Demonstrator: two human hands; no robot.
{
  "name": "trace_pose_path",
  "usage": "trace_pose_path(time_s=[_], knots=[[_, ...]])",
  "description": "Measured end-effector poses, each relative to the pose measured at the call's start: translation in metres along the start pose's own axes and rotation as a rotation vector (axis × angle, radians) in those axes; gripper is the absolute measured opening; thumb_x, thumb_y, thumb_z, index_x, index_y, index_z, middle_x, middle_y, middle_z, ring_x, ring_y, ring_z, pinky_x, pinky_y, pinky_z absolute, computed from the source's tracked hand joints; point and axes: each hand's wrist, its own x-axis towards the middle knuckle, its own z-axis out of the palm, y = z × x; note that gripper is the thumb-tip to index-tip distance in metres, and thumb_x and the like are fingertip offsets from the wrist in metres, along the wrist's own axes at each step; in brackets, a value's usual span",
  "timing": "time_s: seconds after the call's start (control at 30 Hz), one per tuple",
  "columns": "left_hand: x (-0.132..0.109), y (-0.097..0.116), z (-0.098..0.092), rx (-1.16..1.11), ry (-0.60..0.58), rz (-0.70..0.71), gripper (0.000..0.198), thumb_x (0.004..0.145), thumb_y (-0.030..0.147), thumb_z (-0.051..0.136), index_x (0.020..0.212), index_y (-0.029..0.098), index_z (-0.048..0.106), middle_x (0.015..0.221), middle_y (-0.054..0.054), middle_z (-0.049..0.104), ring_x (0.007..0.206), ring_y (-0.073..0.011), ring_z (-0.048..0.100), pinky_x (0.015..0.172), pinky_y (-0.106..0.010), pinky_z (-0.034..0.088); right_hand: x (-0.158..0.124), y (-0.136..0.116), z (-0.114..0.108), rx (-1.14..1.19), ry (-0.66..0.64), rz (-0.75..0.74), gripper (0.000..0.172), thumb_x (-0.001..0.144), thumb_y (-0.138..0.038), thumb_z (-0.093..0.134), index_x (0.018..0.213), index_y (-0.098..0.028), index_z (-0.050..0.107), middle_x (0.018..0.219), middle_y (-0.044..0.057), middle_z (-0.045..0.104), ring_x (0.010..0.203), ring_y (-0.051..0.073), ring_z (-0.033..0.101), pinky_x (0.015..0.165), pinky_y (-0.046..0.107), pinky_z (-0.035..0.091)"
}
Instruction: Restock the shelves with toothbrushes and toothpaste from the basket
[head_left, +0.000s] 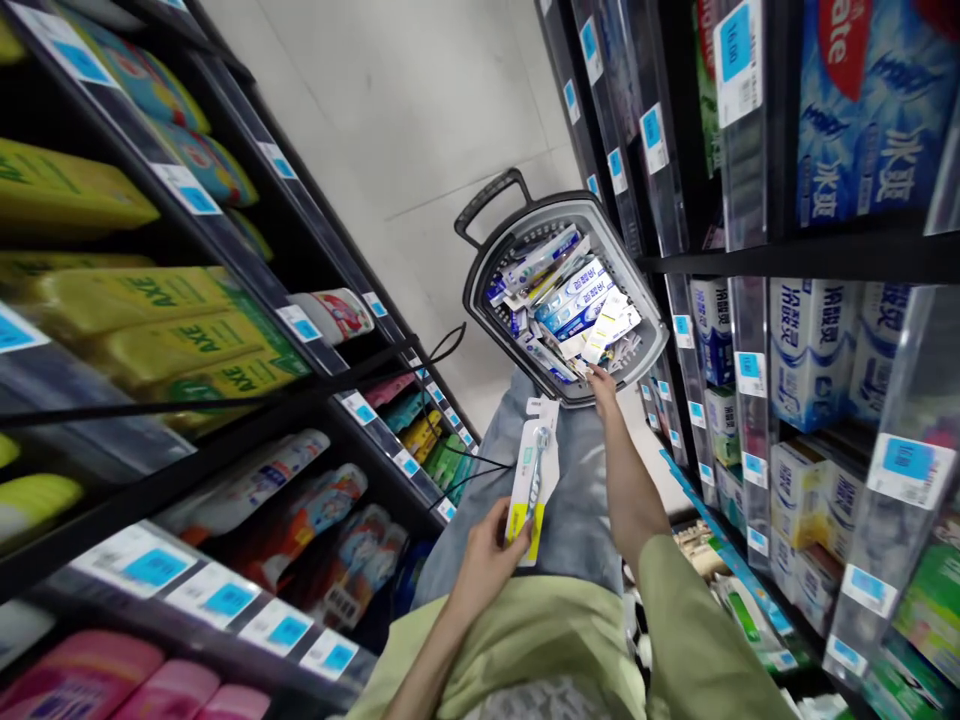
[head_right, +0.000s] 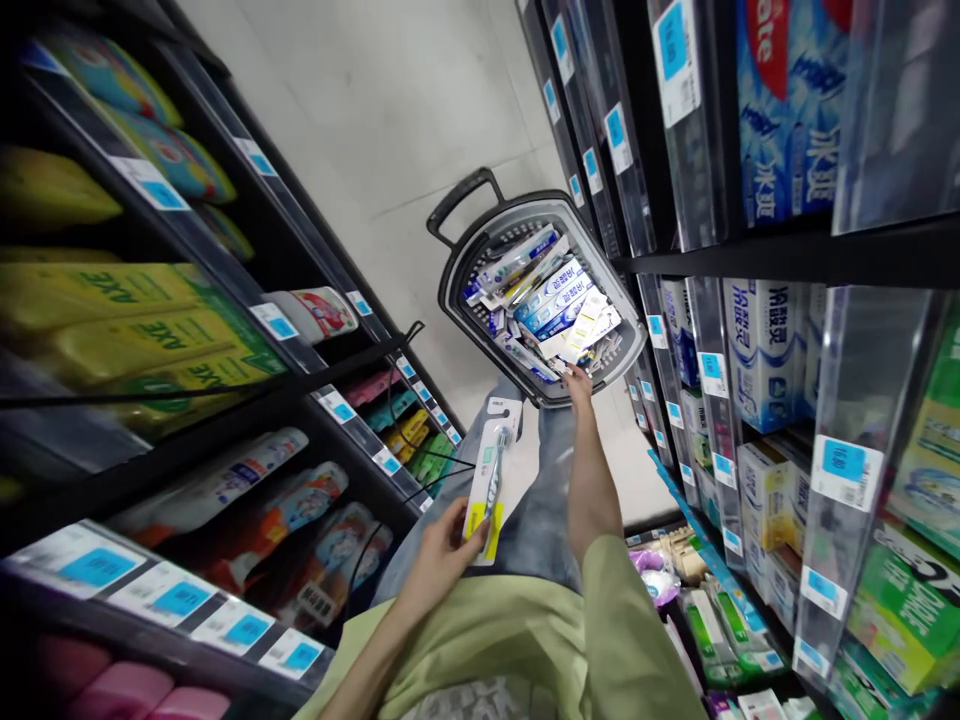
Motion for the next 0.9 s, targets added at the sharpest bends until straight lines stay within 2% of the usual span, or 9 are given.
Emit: trace_pose_path(time_s=[0.13,0.27,0.4,0.47,0.5,0.63,0.73,0.8,0.9], knots=[[0.001,-0.007,0.003,-0.053,0.019,0.008,0.029,0.088,0.044,0.064,0.104,0.019,0.067,0.082,-0.002,0.073,0.067,-0.0185,0.064,0.058,-0.026,0.049,0.009,0.011,0.001,-0.015,0.099,0.014,0.024,0.065,-0.024,0.071,0.086,-0.011,0.075,0.072,0.004,0.074,0.076,0.021,0.068,0.077,0.034,0.056],[-0.003,-0.008,0.011,-0.113,-0.004,0.015,0.033,0.087,0.046,0.066,0.106,0.020,0.065,0.082,-0.003,0.074,0.071,-0.0203,0.068,0.059,-0.026,0.052,-0.010,0.004,-0.001,-0.021,0.218,-0.088,0.021,0.069,-0.024,0.069,0.087,-0.013,0.069,0.073,0.005,0.072,0.075,0.020,0.067,0.075,0.034,0.056],[-0.004,-0.003,0.018,-0.171,0.055,0.095,0.058,0.086,0.044,0.069,0.136,0.020,0.053,0.096,-0.006,0.076,0.078,-0.0219,0.071,0.067,-0.031,0.057,-0.048,-0.015,-0.012,-0.029,0.246,-0.267,0.020,0.069,-0.023,0.069,0.088,-0.016,0.064,0.074,0.003,0.068,0.072,0.017,0.064,0.073,0.032,0.057],[-0.002,-0.002,0.019,-0.137,0.100,0.134,0.068,0.087,0.041,0.068,0.148,0.021,0.046,0.101,-0.006,0.076,0.080,-0.0221,0.071,0.069,-0.032,0.058,-0.071,-0.022,-0.020,-0.040,0.234,-0.362,0.015,0.072,-0.024,0.068,0.084,-0.016,0.064,0.078,0.004,0.068,0.074,0.017,0.064,0.074,0.033,0.057],[0.000,-0.002,0.018,-0.096,0.118,0.159,0.066,0.088,0.040,0.067,0.148,0.021,0.048,0.103,-0.007,0.076,0.081,-0.0225,0.071,0.070,-0.032,0.057,-0.084,-0.024,-0.024,-0.045,0.229,-0.403,0.013,0.074,-0.025,0.067,0.083,-0.016,0.065,0.080,0.004,0.068,0.075,0.018,0.064,0.074,0.034,0.058],[0.007,-0.005,0.009,0.096,0.152,0.247,0.036,0.091,0.036,0.058,0.120,0.022,0.075,0.102,-0.008,0.072,0.085,-0.0230,0.069,0.075,-0.033,0.055,-0.146,-0.028,-0.045,-0.065,0.214,-0.550,0.006,0.081,-0.023,0.065,0.079,-0.019,0.069,0.088,0.007,0.069,0.089,0.022,0.068,0.086,0.041,0.059],[0.009,-0.004,0.004,0.117,0.169,0.264,0.034,0.091,0.034,0.053,0.106,0.021,0.080,0.105,-0.008,0.070,0.087,-0.0233,0.069,0.079,-0.034,0.055,-0.204,-0.041,-0.067,-0.094,0.192,-0.774,0.013,0.085,-0.015,0.064,0.076,-0.022,0.070,0.085,0.005,0.070,0.095,0.023,0.070,0.094,0.044,0.057],[0.008,0.002,0.001,0.127,0.203,0.285,0.035,0.090,0.033,0.052,0.106,0.022,0.081,0.105,-0.009,0.068,0.091,-0.0244,0.070,0.084,-0.036,0.055,-0.244,-0.057,-0.084,-0.093,0.160,-0.913,0.018,0.088,-0.011,0.063,0.077,-0.024,0.070,0.082,0.004,0.069,0.093,0.022,0.071,0.090,0.043,0.058],[0.005,0.026,-0.003,0.168,0.276,0.351,0.038,0.089,0.033,0.052,0.111,0.022,0.081,0.100,-0.008,0.065,0.093,-0.0261,0.068,0.088,-0.039,0.054,-0.293,-0.089,-0.109,-0.085,0.110,-0.976,0.019,0.088,-0.009,0.062,0.077,-0.024,0.068,0.081,0.003,0.067,0.101,0.024,0.071,0.090,0.043,0.057]])
